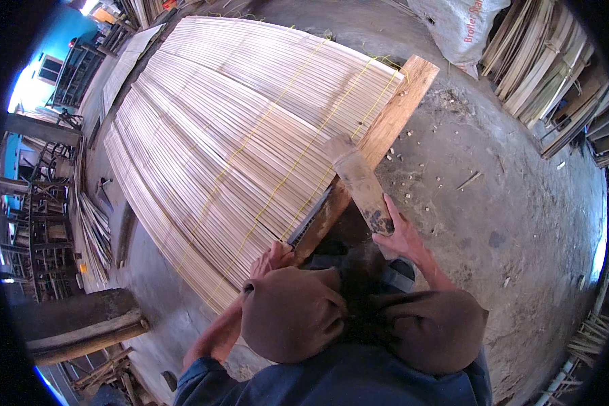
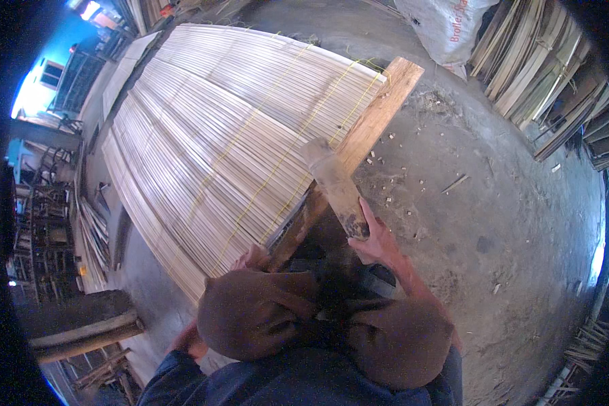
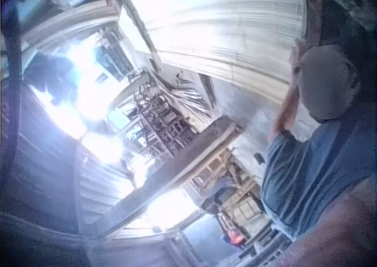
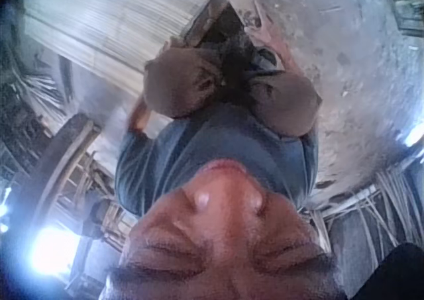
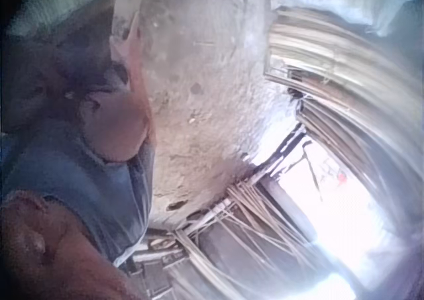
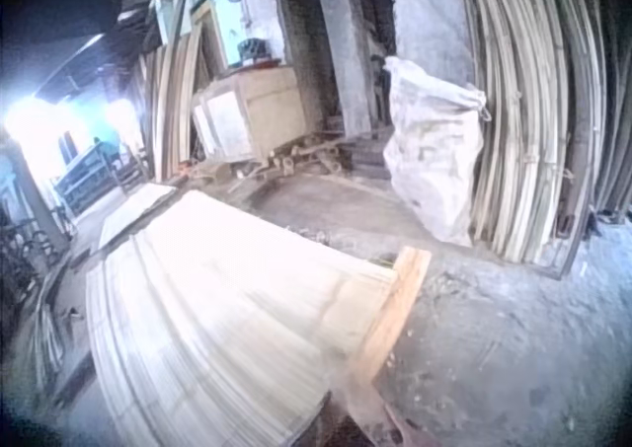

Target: The person repeatedly strikes the edge of a large bamboo mat with a wooden block to flatten or align the slats. They hold the mat steady with one hand while hammering with the other, occasionally repositioning the mat and the block along its length.

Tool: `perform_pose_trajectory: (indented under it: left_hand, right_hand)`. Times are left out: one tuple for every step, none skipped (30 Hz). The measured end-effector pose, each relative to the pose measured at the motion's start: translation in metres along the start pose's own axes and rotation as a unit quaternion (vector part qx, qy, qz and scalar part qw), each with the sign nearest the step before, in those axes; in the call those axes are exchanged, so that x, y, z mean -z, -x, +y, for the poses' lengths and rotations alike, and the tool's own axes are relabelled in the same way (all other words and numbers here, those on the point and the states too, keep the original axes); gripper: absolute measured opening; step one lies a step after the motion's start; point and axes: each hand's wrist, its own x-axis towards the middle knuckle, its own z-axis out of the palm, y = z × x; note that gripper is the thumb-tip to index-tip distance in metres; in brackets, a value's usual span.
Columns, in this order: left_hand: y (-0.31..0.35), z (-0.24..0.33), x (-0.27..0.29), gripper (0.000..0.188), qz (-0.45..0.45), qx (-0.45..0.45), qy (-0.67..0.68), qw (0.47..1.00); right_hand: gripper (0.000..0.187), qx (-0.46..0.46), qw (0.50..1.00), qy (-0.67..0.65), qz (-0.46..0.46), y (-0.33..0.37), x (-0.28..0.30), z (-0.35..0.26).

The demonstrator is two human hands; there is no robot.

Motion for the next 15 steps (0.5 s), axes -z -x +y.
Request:
perform_pose_trajectory:
  left_hand:
    - [0.014,0.009,0.011,0.04,-0.016,-0.004,0.075,0.997]
    - [0.025,0.015,0.017,0.039,-0.037,-0.004,0.154,0.987]
    - [0.035,0.011,0.011,0.037,-0.014,-0.065,0.214,0.975]
    - [0.04,0.008,0.01,0.037,-0.003,-0.092,0.162,0.982]
    - [0.044,0.013,0.013,0.036,0.011,-0.12,0.11,0.987]
    - [0.051,0.048,0.028,0.035,0.006,-0.114,-0.05,0.992]
    - [0.053,0.068,0.041,0.035,0.012,-0.106,-0.212,0.971]
    - [0.052,0.061,0.041,0.034,0.012,-0.1,-0.164,0.981]
    - [0.048,0.052,0.042,0.034,0.013,-0.094,-0.116,0.989]
    - [0.048,0.045,0.041,0.034,0.013,-0.1,-0.114,0.988]
    - [0.046,0.048,0.042,0.034,0.013,-0.107,-0.111,0.988]
    - [0.047,0.05,0.044,0.034,0.013,-0.127,-0.154,0.98]
    - [0.048,0.054,0.044,0.033,0.019,-0.14,-0.179,0.974]
    - [0.051,0.057,0.047,0.033,0.029,-0.149,-0.207,0.967]
    - [0.054,0.058,0.047,0.033,0.045,-0.151,-0.217,0.963]
  right_hand:
    - [0.108,0.024,1.0,-0.014,0.013,0.0,-0.006,-0.003]
    - [0.108,0.0,1.0,-0.015,-0.003,0.001,-0.011,-0.006]
    - [0.107,-0.022,1.0,-0.015,-0.015,-0.001,-0.012,-0.01]
    - [0.107,-0.045,0.999,-0.015,-0.025,-0.003,-0.013,-0.014]
    - [0.107,-0.037,0.999,-0.024,-0.024,-0.004,-0.012,-0.017]
    - [0.107,-0.035,0.999,-0.029,-0.02,-0.001,-0.008,-0.017]
    - [0.107,-0.023,0.999,-0.035,-0.015,-0.006,-0.005,-0.021]
    - [0.108,-0.035,0.999,-0.035,-0.022,-0.007,-0.005,-0.024]
    - [0.108,-0.048,0.998,-0.034,-0.028,-0.008,-0.005,-0.026]
    - [0.109,-0.061,0.997,-0.033,-0.034,-0.007,-0.005,-0.028]
    - [0.108,-0.065,0.997,-0.028,-0.032,-0.006,-0.003,-0.028]
    - [0.107,-0.069,0.997,-0.023,-0.03,-0.005,0.0,-0.027]
    - [0.107,-0.074,0.997,-0.017,-0.028,-0.003,0.002,-0.026]
    - [0.106,-0.067,0.997,-0.021,-0.022,-0.004,0.004,-0.033]
    - [0.105,-0.061,0.998,-0.024,-0.016,-0.003,0.006,-0.04]
